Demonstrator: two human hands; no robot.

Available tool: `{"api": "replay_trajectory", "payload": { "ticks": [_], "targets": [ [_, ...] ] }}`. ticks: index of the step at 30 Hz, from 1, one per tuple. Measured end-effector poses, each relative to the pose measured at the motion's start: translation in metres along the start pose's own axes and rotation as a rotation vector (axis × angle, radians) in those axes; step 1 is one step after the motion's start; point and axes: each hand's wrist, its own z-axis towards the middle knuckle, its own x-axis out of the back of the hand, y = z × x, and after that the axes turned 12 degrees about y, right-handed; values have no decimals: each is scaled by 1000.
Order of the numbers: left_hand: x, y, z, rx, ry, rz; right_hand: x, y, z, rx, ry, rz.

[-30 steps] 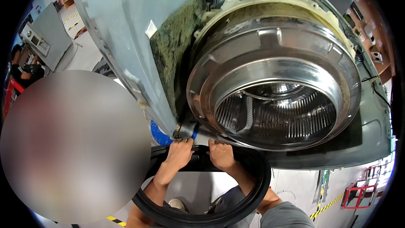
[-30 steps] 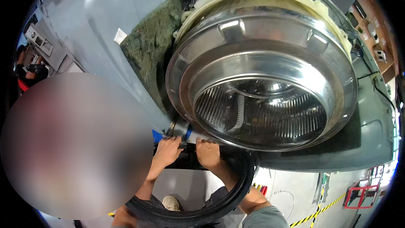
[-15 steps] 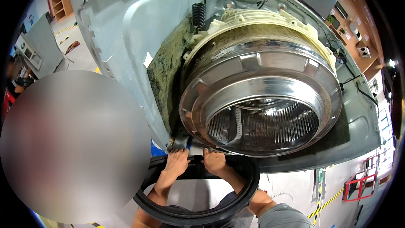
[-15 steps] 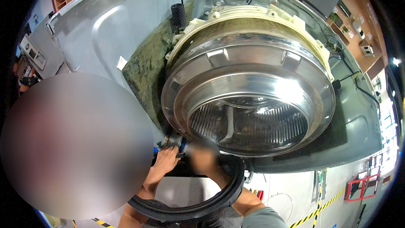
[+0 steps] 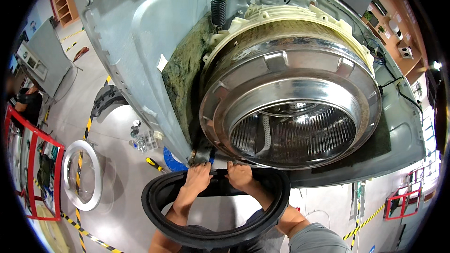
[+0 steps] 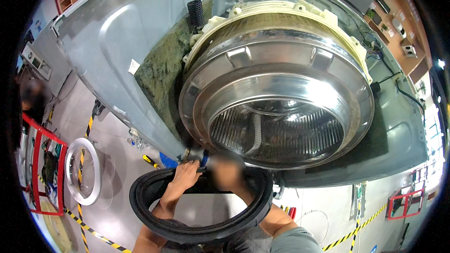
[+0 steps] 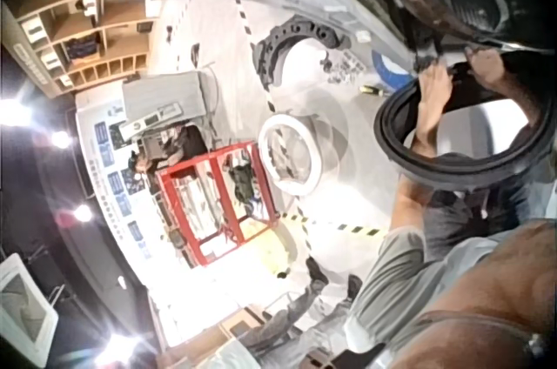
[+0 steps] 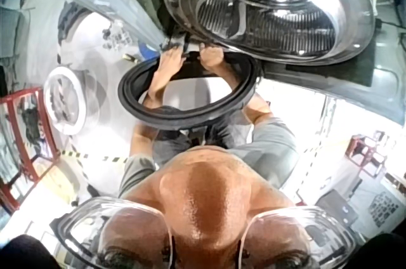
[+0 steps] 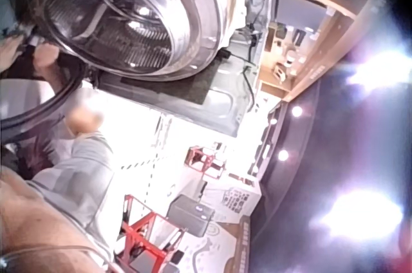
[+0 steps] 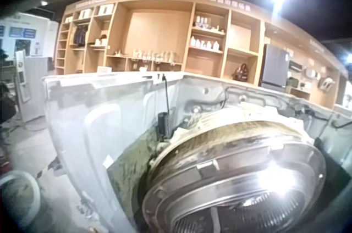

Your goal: The person handles a white plastic washing machine detergent drawer, turning it over, and then attempts to fit a black rubber door gasket onto the drum of a washing machine by hand.

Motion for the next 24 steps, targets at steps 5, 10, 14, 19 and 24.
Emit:
{"api": "replay_trajectory", "payload": {
  "ticks": [5, 10, 14, 19, 24],
  "targets": [
    [2, 3, 2, -9, -9, 24, -5, 7, -6, 83, 73, 31],
    [2, 3, 1, -6, -2, 26, 1, 4, -3, 47, -10, 32],
    [2, 5, 1, -12, 9, 37, 0, 4, -4, 50, -6, 25],
    [0, 5, 1, 1, 5, 29, -5, 2, -6, -31, 114, 131],
    [1, 4, -1, -3, 11, 3, -1, 5, -6, 35, 29, 69]
  ]
}}
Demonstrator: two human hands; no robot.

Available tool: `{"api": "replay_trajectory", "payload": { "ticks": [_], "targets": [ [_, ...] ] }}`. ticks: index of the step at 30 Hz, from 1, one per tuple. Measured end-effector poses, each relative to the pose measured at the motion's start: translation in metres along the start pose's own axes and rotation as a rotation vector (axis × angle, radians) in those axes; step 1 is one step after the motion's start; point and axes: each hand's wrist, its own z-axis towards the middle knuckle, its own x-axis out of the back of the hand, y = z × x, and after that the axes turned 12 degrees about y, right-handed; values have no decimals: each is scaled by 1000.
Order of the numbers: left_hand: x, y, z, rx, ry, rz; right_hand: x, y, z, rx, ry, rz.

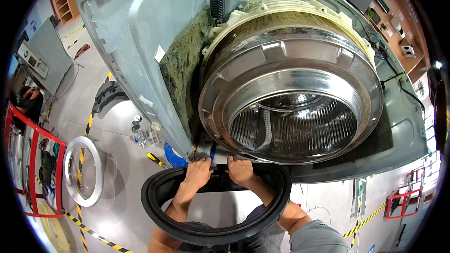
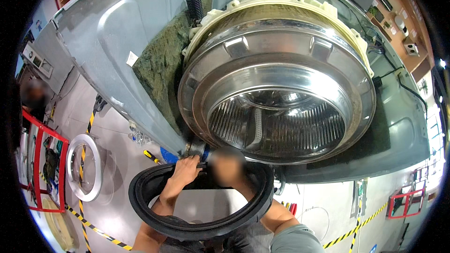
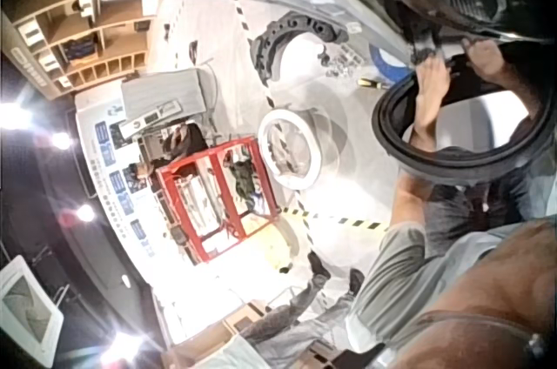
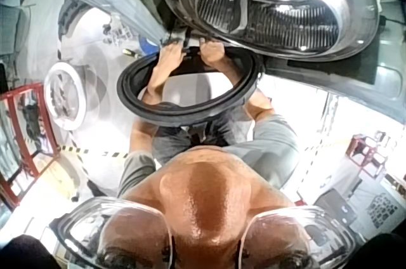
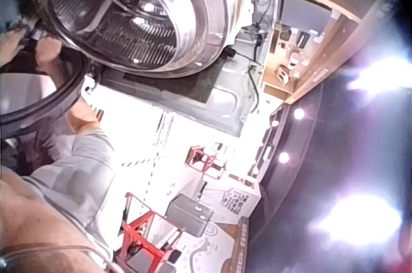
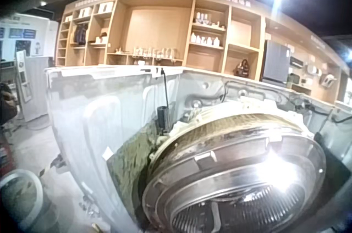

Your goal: The person handles a white plastic washing machine detergent drawer, turning it over, and then attempts to fit a black rubber door gasket onto the drum of a washing machine by hand.

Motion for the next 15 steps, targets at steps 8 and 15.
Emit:
{"api": "replay_trajectory", "payload": {
  "ticks": [8, 15],
  "targets": [
    [2, 1, 0, 9, -5, 3, 17, -10, 11, -55, -211, -31],
    [3, 2, 0, 14, -10, 8, 21, -14, 13, -91, -238, -58]
  ]
}}
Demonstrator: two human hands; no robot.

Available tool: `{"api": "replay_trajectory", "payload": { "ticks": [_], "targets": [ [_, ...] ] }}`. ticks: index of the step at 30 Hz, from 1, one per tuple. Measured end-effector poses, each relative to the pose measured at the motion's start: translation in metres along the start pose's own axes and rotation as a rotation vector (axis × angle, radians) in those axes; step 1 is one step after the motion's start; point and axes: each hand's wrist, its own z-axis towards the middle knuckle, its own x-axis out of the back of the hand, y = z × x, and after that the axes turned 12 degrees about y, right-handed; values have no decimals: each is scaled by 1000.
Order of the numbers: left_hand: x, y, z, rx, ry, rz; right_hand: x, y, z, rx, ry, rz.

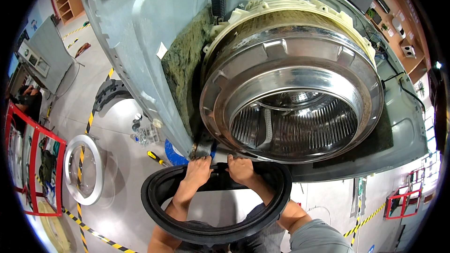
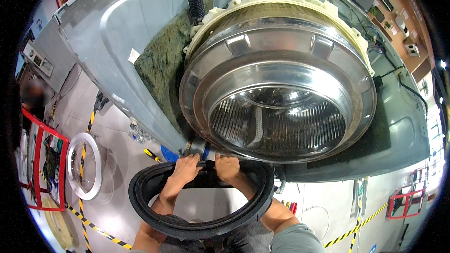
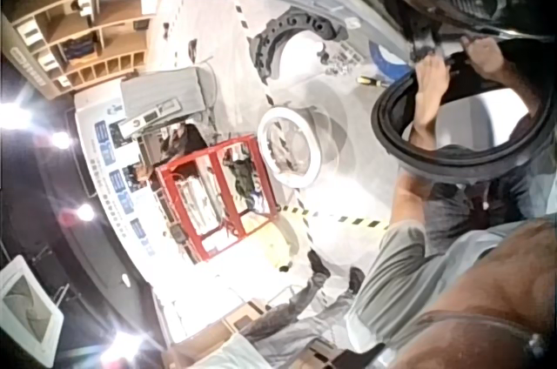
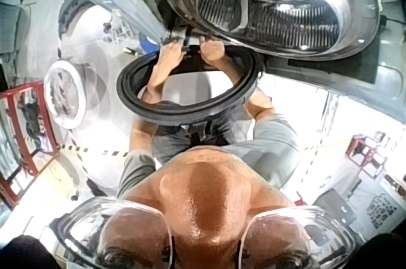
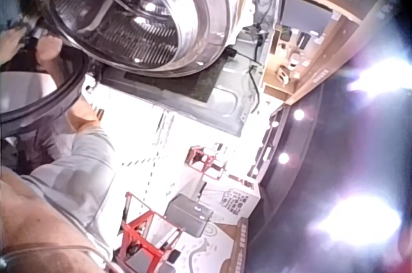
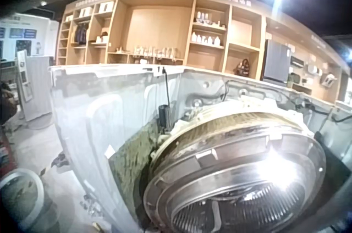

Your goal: The person handles a white plastic washing machine detergent drawer, turning it over, and then attempts to fit a black rubber door gasket onto the drum of a washing machine by hand.

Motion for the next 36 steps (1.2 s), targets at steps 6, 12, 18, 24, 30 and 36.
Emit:
{"api": "replay_trajectory", "payload": {
  "ticks": [6, 12, 18, 24, 30, 36],
  "targets": [
    [1, 1, 1, 22, -34, -13, -3, 2, 0, 0, -16, 6],
    [1, -1, 0, 47, -43, -21, -3, 0, 2, 7, -54, 1],
    [-2, -1, 3, 39, -37, -3, -3, 1, 2, -13, -13, 44],
    [-1, 1, 4, 68, -52, -9, -3, 1, 3, -18, -24, 54],
    [-3, -2, 5, 52, -53, -11, -3, 2, 5, 9, -60, 39],
    [-5, -5, 5, 55, -56, -14, -4, -1, 8, -14, -83, 11]
  ]
}}
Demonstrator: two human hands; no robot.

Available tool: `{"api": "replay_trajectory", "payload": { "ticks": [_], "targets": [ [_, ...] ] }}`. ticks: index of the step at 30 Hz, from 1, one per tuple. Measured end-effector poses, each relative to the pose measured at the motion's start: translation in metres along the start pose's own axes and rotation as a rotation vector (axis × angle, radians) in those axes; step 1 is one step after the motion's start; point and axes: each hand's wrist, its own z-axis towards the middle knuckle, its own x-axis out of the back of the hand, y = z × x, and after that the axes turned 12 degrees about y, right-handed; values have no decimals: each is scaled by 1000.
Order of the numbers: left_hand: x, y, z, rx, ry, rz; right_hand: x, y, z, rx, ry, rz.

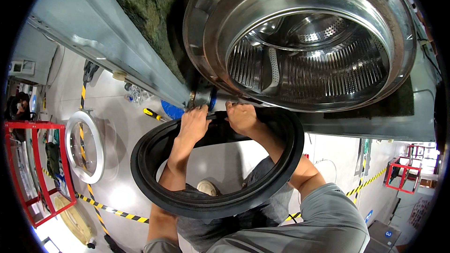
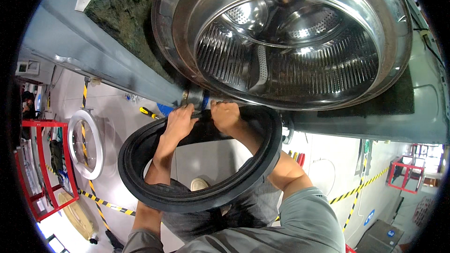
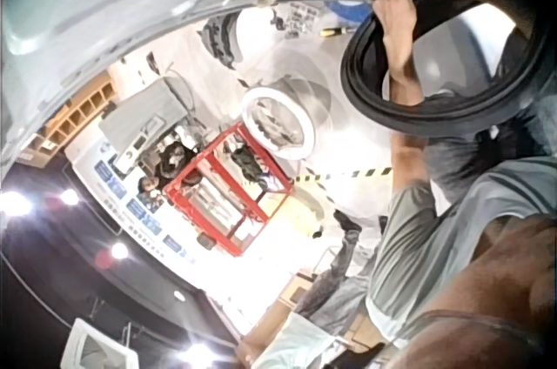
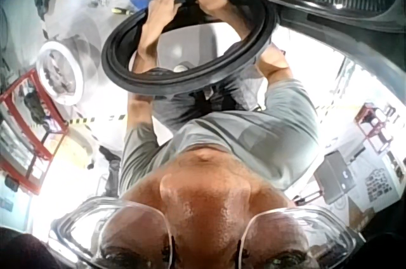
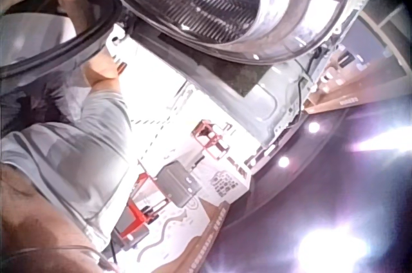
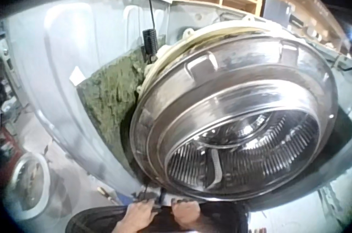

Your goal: The person handles a white plastic washing machine detergent drawer, turning it over, and then attempts to fit a black rubber door gasket onto the drum of a washing machine by hand.

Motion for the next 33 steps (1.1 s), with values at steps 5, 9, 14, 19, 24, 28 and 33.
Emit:
{"api": "replay_trajectory", "payload": {
  "ticks": [5, 9, 14, 19, 24, 28, 33],
  "targets": [
    [-1, 0, 1, 4, -3, 4, -7, 3, 0, 6, 36, -23],
    [0, -3, 0, -7, 2, 10, -7, 2, 3, 6, 37, -26],
    [-4, -5, -2, -4, -55, 34, -9, 4, 1, 44, -6, 22],
    [0, -6, -6, -11, -56, 45, -1, -5, 4, 12, -60, 45],
    [-8, -12, -8, -7, -98, 76, -11, -1, 1, 48, -38, 61],
    [-3, -10, -10, -42, -147, 79, -11, -1, -4, 110, -89, 60],
    [0, -9, -16, -73, -119, 66, -15, 1, -7, 175, -50, 74]
  ]
}}
